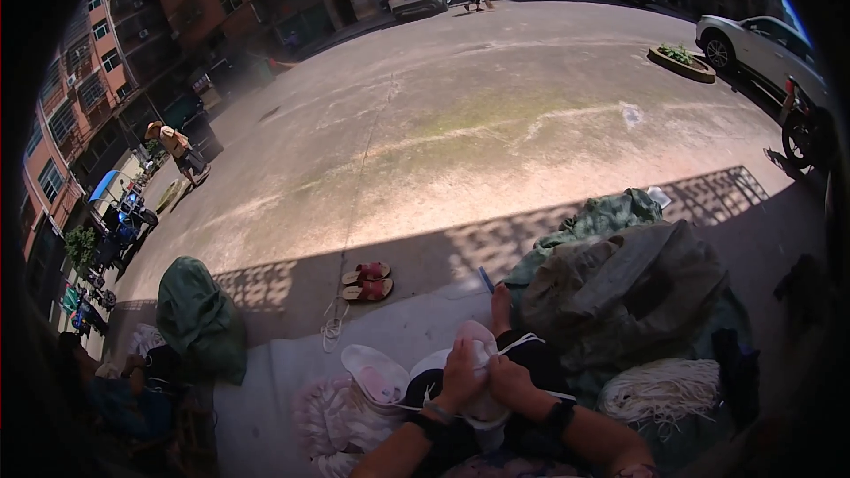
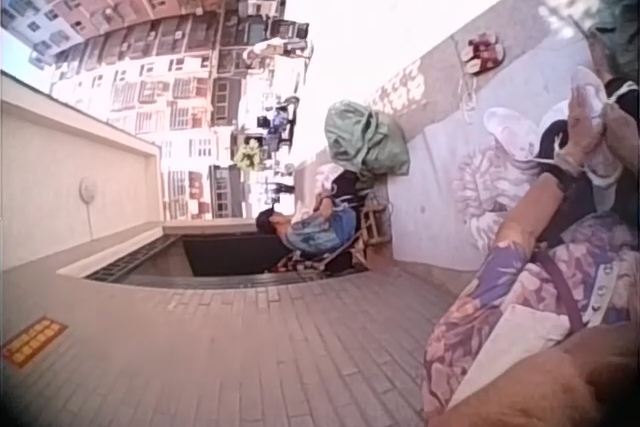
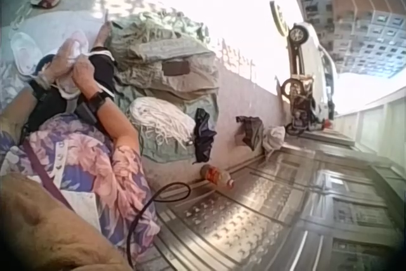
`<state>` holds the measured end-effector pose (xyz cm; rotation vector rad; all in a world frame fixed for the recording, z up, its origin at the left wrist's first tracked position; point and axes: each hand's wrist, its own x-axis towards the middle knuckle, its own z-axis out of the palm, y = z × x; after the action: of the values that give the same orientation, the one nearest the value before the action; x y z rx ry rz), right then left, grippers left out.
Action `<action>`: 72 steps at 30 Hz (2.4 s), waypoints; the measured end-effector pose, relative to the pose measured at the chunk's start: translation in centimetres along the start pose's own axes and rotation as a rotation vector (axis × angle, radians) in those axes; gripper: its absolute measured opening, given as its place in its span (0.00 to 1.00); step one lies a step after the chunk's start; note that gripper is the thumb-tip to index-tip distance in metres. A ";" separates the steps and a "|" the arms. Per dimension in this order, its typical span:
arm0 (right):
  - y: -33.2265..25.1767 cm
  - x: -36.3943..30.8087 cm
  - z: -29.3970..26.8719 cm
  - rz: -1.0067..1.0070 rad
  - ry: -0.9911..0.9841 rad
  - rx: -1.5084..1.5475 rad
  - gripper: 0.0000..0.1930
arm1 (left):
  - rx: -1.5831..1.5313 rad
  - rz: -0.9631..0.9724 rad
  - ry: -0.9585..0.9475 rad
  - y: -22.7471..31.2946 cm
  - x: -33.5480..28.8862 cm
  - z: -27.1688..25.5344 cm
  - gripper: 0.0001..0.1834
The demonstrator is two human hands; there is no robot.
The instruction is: Lacing a white and pink shoe with white shoelaces.
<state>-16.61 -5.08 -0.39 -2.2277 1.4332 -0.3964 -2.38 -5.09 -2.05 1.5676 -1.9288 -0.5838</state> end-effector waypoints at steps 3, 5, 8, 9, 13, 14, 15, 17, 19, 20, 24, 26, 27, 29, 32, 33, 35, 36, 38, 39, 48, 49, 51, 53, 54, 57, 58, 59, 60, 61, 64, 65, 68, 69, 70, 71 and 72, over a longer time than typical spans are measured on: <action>-0.3 0.1 -0.1 -0.048 -0.002 -0.040 0.09 | 0.014 -0.047 0.097 0.4 -0.1 1.0 0.39; -0.7 0.1 -0.4 -0.063 0.007 -0.080 0.08 | 0.148 0.021 0.182 0.5 0.0 1.3 0.33; -0.7 -0.2 -0.7 -0.095 0.025 -0.118 0.07 | 0.153 0.117 0.195 -0.1 0.1 1.3 0.32; -0.6 -0.3 -0.7 -0.109 0.038 -0.115 0.08 | 0.153 0.118 0.192 0.0 0.1 1.2 0.32; -0.4 -0.5 -0.5 -0.068 0.069 -0.102 0.08 | 0.099 0.114 0.178 0.0 -0.1 1.3 0.32; -0.4 -0.5 -0.2 -0.068 0.090 -0.137 0.08 | 0.090 0.130 0.186 -0.2 -0.3 1.4 0.33; -0.5 -0.5 0.0 -0.069 0.112 -0.172 0.08 | 0.091 0.132 0.186 -0.4 -0.3 1.5 0.33; -0.8 -0.8 0.2 -0.049 0.127 -0.205 0.08 | 0.092 0.109 0.195 -0.6 -0.7 1.8 0.34; -0.9 -1.1 0.5 -0.027 0.145 -0.240 0.07 | 0.082 0.108 0.194 -0.7 -0.8 1.7 0.35; -0.7 -1.4 1.1 -0.055 0.156 -0.235 0.07 | 0.071 0.102 0.192 -0.8 -1.1 1.7 0.35; -0.3 -1.4 1.0 -0.122 0.169 -0.233 0.07 | 0.062 0.073 0.145 -1.0 -1.2 1.1 0.35; 0.4 -0.8 0.5 -0.125 0.075 -0.157 0.08 | 0.021 0.152 0.117 -1.4 -0.7 0.6 0.34; 0.9 -0.4 0.1 -0.150 0.064 -0.124 0.08 | 0.086 0.149 0.126 -1.2 -0.4 0.5 0.33; 1.2 0.0 -1.0 -0.165 0.012 -0.070 0.09 | 0.232 0.168 0.181 -0.1 0.2 -0.1 0.29; 1.6 0.7 -1.4 -0.154 -0.022 -0.008 0.09 | 0.401 0.299 0.272 0.8 0.7 -0.5 0.24; 2.0 0.9 -0.9 -0.136 -0.014 0.015 0.08 | 0.395 0.370 0.318 1.5 1.0 -0.7 0.18; 2.3 0.7 -0.2 -0.128 0.057 0.066 0.07 | 0.408 0.393 0.244 1.2 0.6 -0.6 0.14; 2.4 0.5 0.0 -0.124 0.050 0.073 0.07 | 0.419 0.431 0.183 1.2 0.5 -0.6 0.11; 2.5 0.5 0.2 -0.112 0.050 0.105 0.06 | 0.431 0.467 0.173 1.5 0.6 -0.6 0.07; 2.6 0.4 0.3 -0.108 0.049 0.110 0.06 | 0.482 0.489 0.133 1.5 0.3 -0.6 0.06; 3.0 -0.3 1.3 -0.066 0.121 0.271 0.09 | 0.530 0.468 0.042 1.6 -0.5 0.0 0.05; 3.2 -0.5 1.2 -0.058 0.120 0.271 0.09 | 0.488 0.428 0.032 2.1 -0.8 -0.3 0.05; 3.5 -1.0 1.2 -0.007 0.098 0.310 0.13 | 0.438 0.344 0.051 3.2 -2.4 -2.4 0.06; 3.5 -1.3 0.9 0.022 0.074 0.328 0.16 | 0.343 0.167 0.121 3.1 -5.1 -5.2 0.07; 3.4 -1.4 1.0 0.044 0.049 0.343 0.18 | 0.295 0.071 0.167 2.3 -7.0 -6.8 0.07; 3.4 -1.7 0.6 0.081 0.082 0.330 0.23 | 0.486 -0.155 0.244 -2.8 -13.9 -11.3 0.08; 3.3 -1.8 0.6 0.080 0.081 0.333 0.23 | 0.581 -0.261 0.248 -5.0 -16.9 -13.2 0.09; 3.2 -1.8 0.7 0.074 0.103 0.348 0.24 | 0.694 -0.383 0.254 -7.3 -20.1 -15.3 0.09; 3.2 -1.7 0.7 0.068 0.124 0.361 0.26 | 0.815 -0.532 0.294 -9.0 -23.2 -17.1 0.10; 2.9 -1.6 0.5 0.055 0.119 0.363 0.26 | 0.870 -0.635 0.350 -10.6 -27.1 -18.9 0.10; 2.4 -1.3 -0.1 0.106 0.034 0.473 0.26 | 0.813 -0.813 0.439 -12.3 -31.5 -22.6 0.11; 2.8 -1.0 0.0 0.180 0.002 0.602 0.25 | 0.703 -0.884 0.470 -12.3 -32.2 -23.0 0.11; 4.6 0.8 0.9 0.283 0.010 0.696 0.22 | -0.061 -0.968 0.746 -8.8 -27.7 -24.3 0.11; 4.1 1.4 -0.1 0.496 -0.078 0.879 0.23 | -0.066 -0.974 0.756 -7.5 -26.5 -24.9 0.11; 3.6 2.1 -0.8 0.715 -0.165 1.056 0.24 | -0.275 -0.903 0.845 -6.3 -25.1 -25.4 0.12; 3.8 2.6 -0.7 0.805 -0.137 1.030 0.22 | -0.488 -0.817 0.913 -5.3 -23.4 -26.0 0.13; 3.7 3.1 -0.7 0.800 -0.137 1.024 0.22 | -0.494 -0.817 0.918 -4.2 -22.3 -26.8 0.13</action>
<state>-18.55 -9.38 -1.72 -0.7913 1.4325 -0.5110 21.93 16.43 11.27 1.7799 -0.4043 -0.4612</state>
